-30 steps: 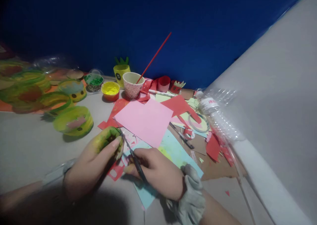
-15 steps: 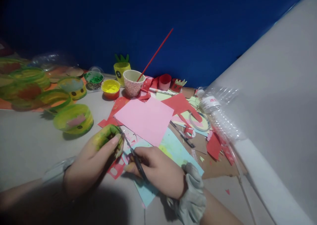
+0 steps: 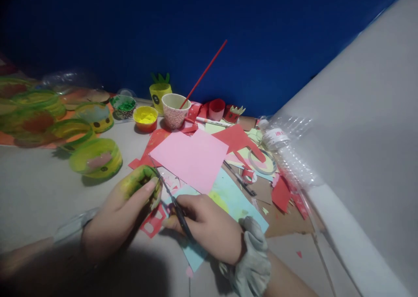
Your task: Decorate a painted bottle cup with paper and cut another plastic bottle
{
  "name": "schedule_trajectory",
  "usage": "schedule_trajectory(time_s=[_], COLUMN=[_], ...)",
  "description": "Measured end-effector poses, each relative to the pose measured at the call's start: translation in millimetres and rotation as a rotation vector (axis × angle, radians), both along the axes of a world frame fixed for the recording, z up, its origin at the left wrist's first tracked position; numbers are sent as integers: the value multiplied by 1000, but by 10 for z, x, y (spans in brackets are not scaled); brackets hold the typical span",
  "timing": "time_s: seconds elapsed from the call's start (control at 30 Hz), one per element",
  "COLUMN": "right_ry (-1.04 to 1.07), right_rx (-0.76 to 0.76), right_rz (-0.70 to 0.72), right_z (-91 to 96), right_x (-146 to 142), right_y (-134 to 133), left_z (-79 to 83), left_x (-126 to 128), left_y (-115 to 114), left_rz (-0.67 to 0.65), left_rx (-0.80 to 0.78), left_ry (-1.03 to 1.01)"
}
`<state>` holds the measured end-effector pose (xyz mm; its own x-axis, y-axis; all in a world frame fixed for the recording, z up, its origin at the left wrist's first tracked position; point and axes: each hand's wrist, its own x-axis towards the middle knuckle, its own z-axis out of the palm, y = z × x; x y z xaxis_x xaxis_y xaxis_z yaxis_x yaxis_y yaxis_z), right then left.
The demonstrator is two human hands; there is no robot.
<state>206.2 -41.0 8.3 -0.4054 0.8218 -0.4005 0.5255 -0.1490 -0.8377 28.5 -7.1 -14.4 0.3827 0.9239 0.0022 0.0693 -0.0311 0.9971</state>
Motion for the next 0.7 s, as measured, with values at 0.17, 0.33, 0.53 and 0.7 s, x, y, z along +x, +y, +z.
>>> schedule_trajectory(time_s=[0.17,0.33,0.53,0.7], right_ry=[99,142,-9,-16], right_rx=[-33,-35,27,23], right_rz=[-11,8,18,5], right_z=[-3,44,17,15], right_x=[-28,-48,-21,-20], right_y=[-12,-6,-3,3], left_z=[1,47,46,18], left_x=[1,6,15,8], left_y=[6,7,7,8], left_rz=[2,-6,-12,-9], left_rx=[25,27,33,16], left_ry=[2,-12,2,13])
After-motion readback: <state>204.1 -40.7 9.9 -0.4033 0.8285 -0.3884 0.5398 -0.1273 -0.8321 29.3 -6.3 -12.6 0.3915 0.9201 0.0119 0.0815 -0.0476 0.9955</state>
